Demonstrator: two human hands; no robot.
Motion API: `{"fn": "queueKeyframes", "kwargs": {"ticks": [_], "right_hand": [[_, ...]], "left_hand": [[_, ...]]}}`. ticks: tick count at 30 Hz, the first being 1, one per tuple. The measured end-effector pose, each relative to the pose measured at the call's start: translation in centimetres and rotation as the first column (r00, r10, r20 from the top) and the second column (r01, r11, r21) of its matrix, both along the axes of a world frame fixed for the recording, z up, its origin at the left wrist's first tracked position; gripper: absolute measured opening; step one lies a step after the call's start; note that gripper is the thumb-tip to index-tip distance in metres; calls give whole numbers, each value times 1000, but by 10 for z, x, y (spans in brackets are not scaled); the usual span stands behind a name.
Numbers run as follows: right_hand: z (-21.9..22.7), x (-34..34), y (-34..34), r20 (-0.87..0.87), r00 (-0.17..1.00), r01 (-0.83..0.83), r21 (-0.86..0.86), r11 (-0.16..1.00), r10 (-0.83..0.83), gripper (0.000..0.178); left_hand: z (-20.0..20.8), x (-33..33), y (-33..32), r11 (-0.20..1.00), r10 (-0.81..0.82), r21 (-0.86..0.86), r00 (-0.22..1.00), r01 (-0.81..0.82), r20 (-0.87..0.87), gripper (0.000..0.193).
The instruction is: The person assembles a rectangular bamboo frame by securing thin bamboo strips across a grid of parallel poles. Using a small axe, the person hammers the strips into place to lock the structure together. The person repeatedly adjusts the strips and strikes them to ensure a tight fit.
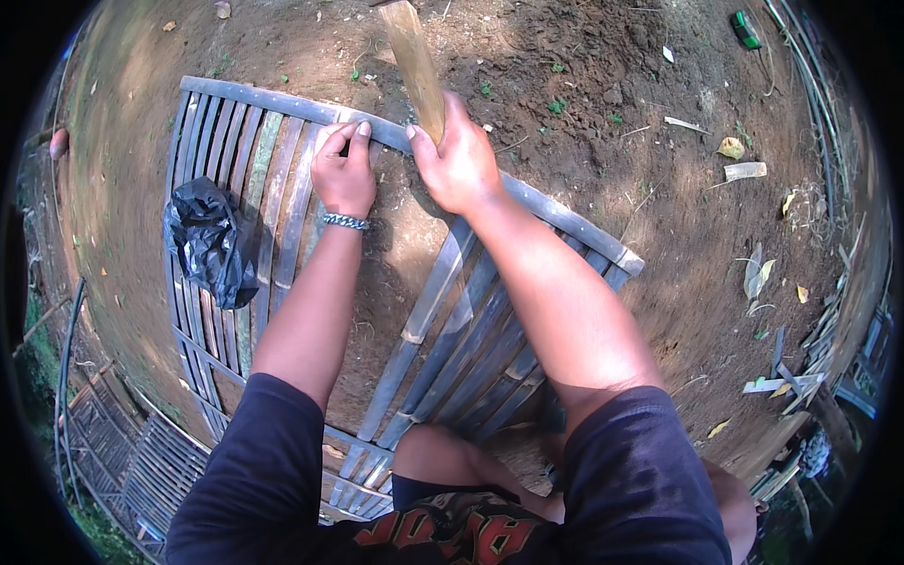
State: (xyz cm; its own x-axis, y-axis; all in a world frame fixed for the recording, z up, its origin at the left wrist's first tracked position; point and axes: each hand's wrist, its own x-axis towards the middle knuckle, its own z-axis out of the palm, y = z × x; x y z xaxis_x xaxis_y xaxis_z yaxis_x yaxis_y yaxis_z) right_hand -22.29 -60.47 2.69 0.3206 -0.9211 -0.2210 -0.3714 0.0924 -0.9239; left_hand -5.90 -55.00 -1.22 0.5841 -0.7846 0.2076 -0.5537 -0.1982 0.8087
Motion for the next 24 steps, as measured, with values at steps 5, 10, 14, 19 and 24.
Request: {"fn": "queueKeyframes", "kwargs": {"ticks": [5,10,14,19,24], "right_hand": [[4,2,-1,2,1000,-3,13,1000,3,54],[-5,0,-1,-51,999,-10,-121,993,4,52],[1,2,-1,-28,1000,-12,-41,999,11,52],[5,2,0,-20,1000,-11,-1,1000,11,54],[-1,2,1,0,1000,-8,-4,1000,8,55]], "left_hand": [[-1,1,-1,1000,-6,-13,1000,6,27,15],[-1,0,-1,1000,-22,-6,999,22,27,15],[-4,5,3,998,24,-50,999,-23,32,17],[-15,13,11,958,198,-137,925,-253,-324,19],[-23,19,14,955,194,-174,948,-242,-254,15]]}}
